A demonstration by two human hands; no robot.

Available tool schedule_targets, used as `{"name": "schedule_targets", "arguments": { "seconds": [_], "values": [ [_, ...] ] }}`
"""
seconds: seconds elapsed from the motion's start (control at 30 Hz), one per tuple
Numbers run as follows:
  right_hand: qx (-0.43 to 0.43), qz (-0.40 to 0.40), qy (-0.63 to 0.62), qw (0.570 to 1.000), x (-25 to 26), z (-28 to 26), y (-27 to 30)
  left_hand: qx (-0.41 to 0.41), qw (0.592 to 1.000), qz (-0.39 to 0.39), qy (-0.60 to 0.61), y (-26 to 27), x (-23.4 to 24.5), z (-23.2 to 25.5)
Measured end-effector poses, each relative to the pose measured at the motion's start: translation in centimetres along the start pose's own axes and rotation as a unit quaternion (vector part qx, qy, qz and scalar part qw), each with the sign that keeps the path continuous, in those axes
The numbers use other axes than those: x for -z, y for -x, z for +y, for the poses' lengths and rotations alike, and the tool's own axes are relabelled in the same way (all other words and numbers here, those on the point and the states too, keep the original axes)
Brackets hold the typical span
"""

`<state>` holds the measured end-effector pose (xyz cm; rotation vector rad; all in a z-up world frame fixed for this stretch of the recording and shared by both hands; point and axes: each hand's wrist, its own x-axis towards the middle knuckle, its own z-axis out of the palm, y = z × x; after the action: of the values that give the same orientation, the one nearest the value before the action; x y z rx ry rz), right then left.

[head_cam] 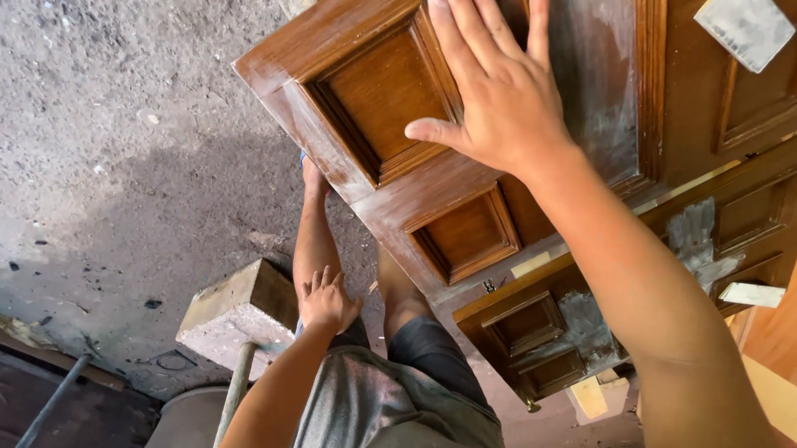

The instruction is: Sanding the recessed panels of wooden doors using a sanding block to prepare the surface for refinishing.

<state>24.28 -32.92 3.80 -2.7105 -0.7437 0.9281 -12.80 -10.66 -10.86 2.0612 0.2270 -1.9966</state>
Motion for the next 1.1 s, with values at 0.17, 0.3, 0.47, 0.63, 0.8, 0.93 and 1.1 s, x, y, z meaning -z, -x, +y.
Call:
{"name": "schedule_targets", "arguments": {
  "seconds": [0.17,0.3,0.47,0.63,0.8,0.93,1.1],
  "values": [
    [0.031,0.063,0.034,0.997,-5.3,1.2,7.0,-0.012,1.000,0.023,-0.008,-1.0,-0.7,-0.5],
    [-0.012,-0.002,0.020,1.000,-1.7,-0.4,1.8,-0.009,1.000,0.008,-0.012,-0.2,0.3,0.2],
    [0.007,0.053,0.021,0.998,-0.1,0.3,-0.1,-0.009,0.999,0.033,0.004,-0.9,-0.2,0.3],
    [-0.018,0.039,0.000,0.999,-2.7,1.5,3.7,-0.002,1.000,-0.008,0.002,0.3,0.0,0.4],
    [-0.003,0.043,0.030,0.999,-0.3,2.1,0.1,0.004,1.000,-0.017,-0.026,0.2,0.2,0.7],
    [0.000,0.023,0.013,1.000,-1.7,2.4,4.2,-0.013,1.000,0.006,-0.020,-0.6,0.1,0.5],
    [0.010,0.008,-0.001,1.000,0.6,2.2,0.3,-0.006,0.999,-0.011,-0.035,-1.8,0.1,0.2]
  ]
}}
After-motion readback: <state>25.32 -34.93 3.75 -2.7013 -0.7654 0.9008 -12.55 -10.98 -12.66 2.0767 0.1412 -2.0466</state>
